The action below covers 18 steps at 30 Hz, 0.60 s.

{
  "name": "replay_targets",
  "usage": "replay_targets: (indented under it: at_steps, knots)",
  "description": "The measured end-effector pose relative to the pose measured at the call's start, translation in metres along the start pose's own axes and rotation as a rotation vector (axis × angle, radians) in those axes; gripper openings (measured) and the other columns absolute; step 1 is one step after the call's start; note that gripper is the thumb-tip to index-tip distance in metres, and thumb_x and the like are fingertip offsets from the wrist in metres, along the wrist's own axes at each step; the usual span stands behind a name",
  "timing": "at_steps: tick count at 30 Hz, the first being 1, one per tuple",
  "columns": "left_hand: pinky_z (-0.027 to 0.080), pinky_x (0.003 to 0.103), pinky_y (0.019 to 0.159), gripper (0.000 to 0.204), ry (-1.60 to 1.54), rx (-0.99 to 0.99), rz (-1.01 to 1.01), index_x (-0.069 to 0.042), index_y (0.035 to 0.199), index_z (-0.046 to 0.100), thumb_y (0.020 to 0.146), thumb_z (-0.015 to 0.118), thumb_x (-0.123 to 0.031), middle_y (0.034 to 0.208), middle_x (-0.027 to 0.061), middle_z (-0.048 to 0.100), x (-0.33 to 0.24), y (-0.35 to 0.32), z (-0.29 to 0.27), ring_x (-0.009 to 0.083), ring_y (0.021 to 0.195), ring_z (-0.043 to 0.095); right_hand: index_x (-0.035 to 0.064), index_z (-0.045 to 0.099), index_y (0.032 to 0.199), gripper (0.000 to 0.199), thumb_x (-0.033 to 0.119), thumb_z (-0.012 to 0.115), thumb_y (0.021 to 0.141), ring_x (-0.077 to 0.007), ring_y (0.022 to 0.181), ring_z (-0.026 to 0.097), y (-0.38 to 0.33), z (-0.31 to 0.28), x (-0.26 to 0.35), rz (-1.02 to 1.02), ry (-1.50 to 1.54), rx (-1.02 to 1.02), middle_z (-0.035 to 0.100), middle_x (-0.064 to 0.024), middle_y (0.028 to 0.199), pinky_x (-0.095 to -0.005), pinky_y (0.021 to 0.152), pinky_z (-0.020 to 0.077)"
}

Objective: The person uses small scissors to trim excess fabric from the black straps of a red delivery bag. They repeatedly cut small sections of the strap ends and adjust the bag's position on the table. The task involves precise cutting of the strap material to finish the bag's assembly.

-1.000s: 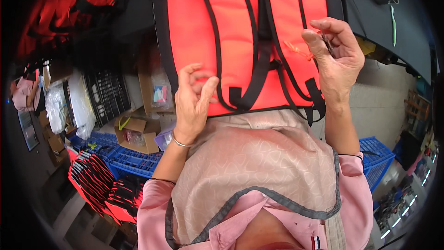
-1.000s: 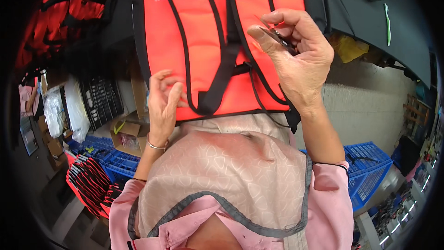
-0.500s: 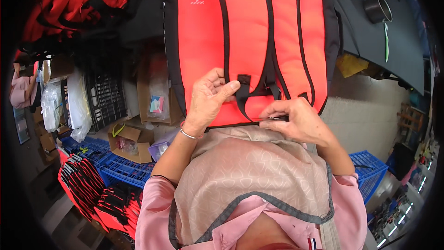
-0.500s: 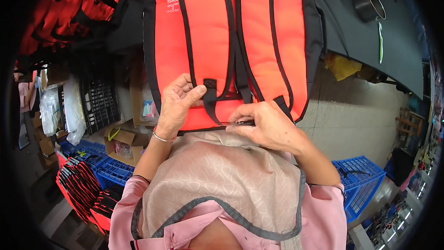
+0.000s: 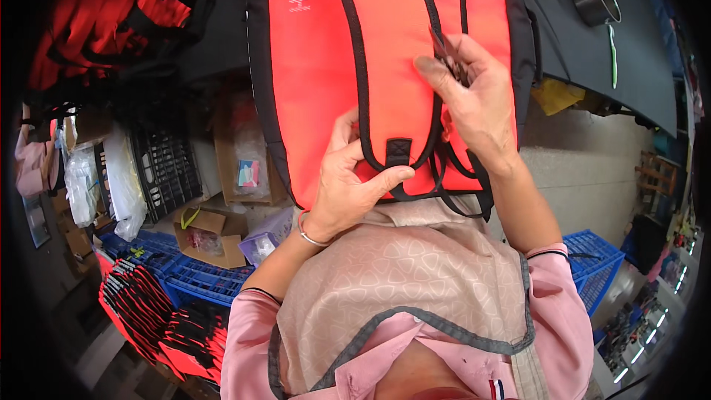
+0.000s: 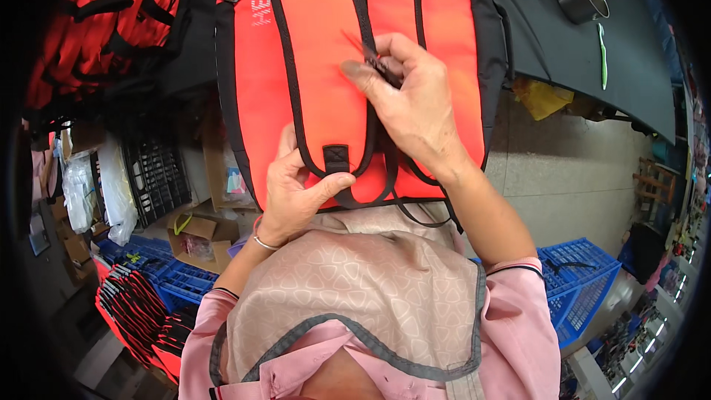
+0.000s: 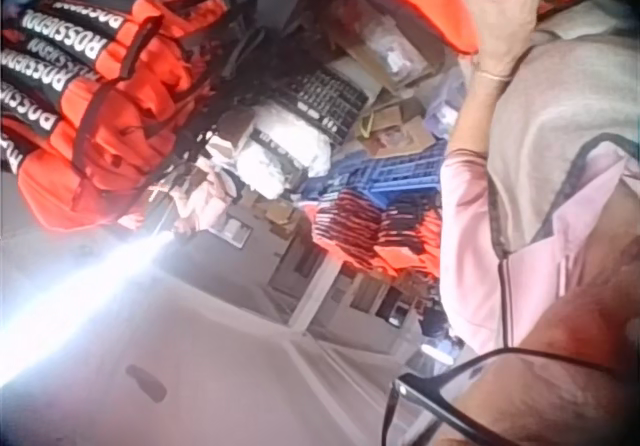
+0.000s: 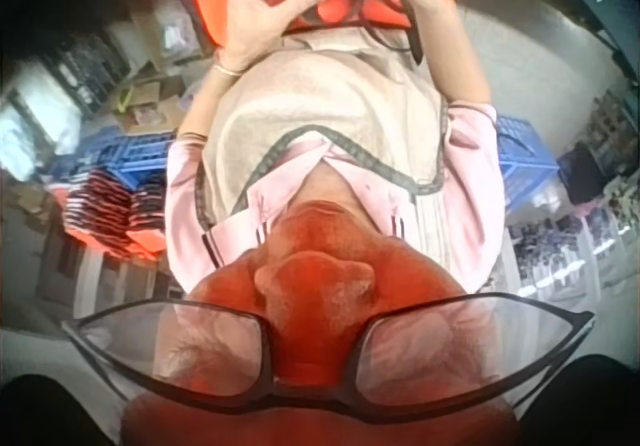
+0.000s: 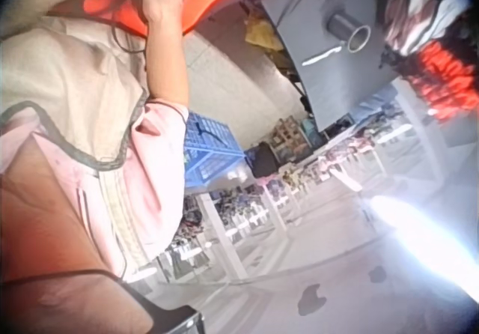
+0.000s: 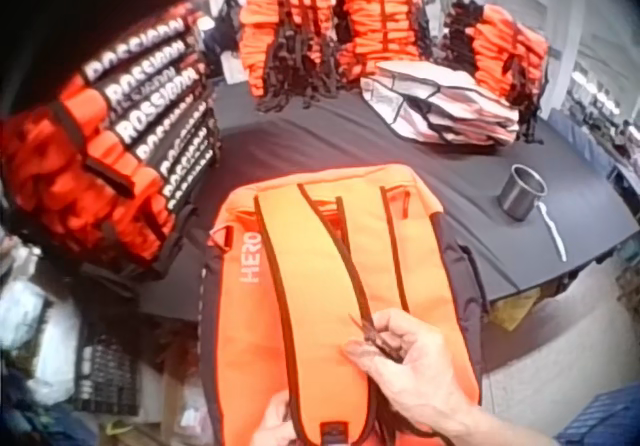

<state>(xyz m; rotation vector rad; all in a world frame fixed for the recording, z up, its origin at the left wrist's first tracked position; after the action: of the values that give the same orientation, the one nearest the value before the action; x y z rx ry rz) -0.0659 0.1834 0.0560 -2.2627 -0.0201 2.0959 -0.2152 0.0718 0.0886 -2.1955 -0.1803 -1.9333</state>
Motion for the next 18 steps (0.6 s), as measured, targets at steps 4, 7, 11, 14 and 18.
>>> replay_targets:
  at_steps: [4,7,11,14,18]
  knots:
    - [0.029,0.050,0.115,0.029,0.512,-0.170,0.583,-0.009,0.097,0.077,0.069,0.081,-0.012,0.142,0.0183,0.048,-0.036,0.011,-0.001,0.0383,0.139,0.036,-0.0003,0.062,0.088,0.023,0.019,0.074,0.087,-0.0042,0.058,0.046,0.014,0.006,-0.024,0.104,0.098,0.101,0.055,0.0017,0.068,-0.0250,0.053,0.0403]
    - [0.035,0.053,0.112,0.026,0.799,-0.017,0.979,-0.006,0.094,0.076,0.068,0.070,-0.010,0.115,0.0049,0.069,-0.041,0.018,0.001,0.0323,0.121,0.057,0.0013,0.059,0.082,0.031,0.028,0.073,0.089,-0.0049,0.060,0.050,0.003,0.024,-0.052,0.311,0.205,0.299,0.052,0.0021,0.068,-0.0241,0.050,0.0407]
    - [0.052,0.048,0.094,0.026,0.735,0.180,0.905,-0.004,0.093,0.071,0.069,0.064,-0.010,0.110,0.0050,0.069,-0.015,0.021,0.005,0.0250,0.097,0.068,-0.0013,0.065,0.104,0.028,0.022,0.070,0.090,-0.0083,0.067,0.056,-0.005,0.004,-0.050,0.313,-0.238,0.292,0.059,0.0000,0.075,-0.0256,0.057,0.0465]
    - [0.053,0.045,0.090,0.025,0.720,0.127,0.945,-0.003,0.093,0.070,0.070,0.065,-0.010,0.109,0.0060,0.069,-0.010,0.018,0.002,0.0238,0.093,0.067,-0.0020,0.066,0.110,0.036,0.030,0.067,0.092,-0.0142,0.066,0.064,-0.025,-0.014,-0.035,-0.119,-0.262,-0.005,0.063,-0.0083,0.075,-0.0278,0.060,0.0519]
    - [0.053,0.043,0.088,0.023,0.762,0.097,0.929,-0.002,0.092,0.069,0.071,0.065,-0.010,0.109,0.0067,0.069,0.002,0.016,-0.001,0.0233,0.093,0.066,-0.0005,0.067,0.114,0.031,0.018,0.069,0.089,-0.0183,0.073,0.069,-0.061,-0.037,-0.022,-0.041,-0.320,-0.005,0.070,-0.0141,0.091,-0.0298,0.065,0.0550]
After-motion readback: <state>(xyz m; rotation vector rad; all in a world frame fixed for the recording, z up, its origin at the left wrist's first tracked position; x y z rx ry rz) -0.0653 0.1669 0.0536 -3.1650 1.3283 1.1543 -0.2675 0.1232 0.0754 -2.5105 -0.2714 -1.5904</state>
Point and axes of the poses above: each hand's wrist, its own y-axis towards the middle knuckle, its own z-axis out of the palm, x = y × z, the point moved 6 cm from there along y, towards the middle knuckle
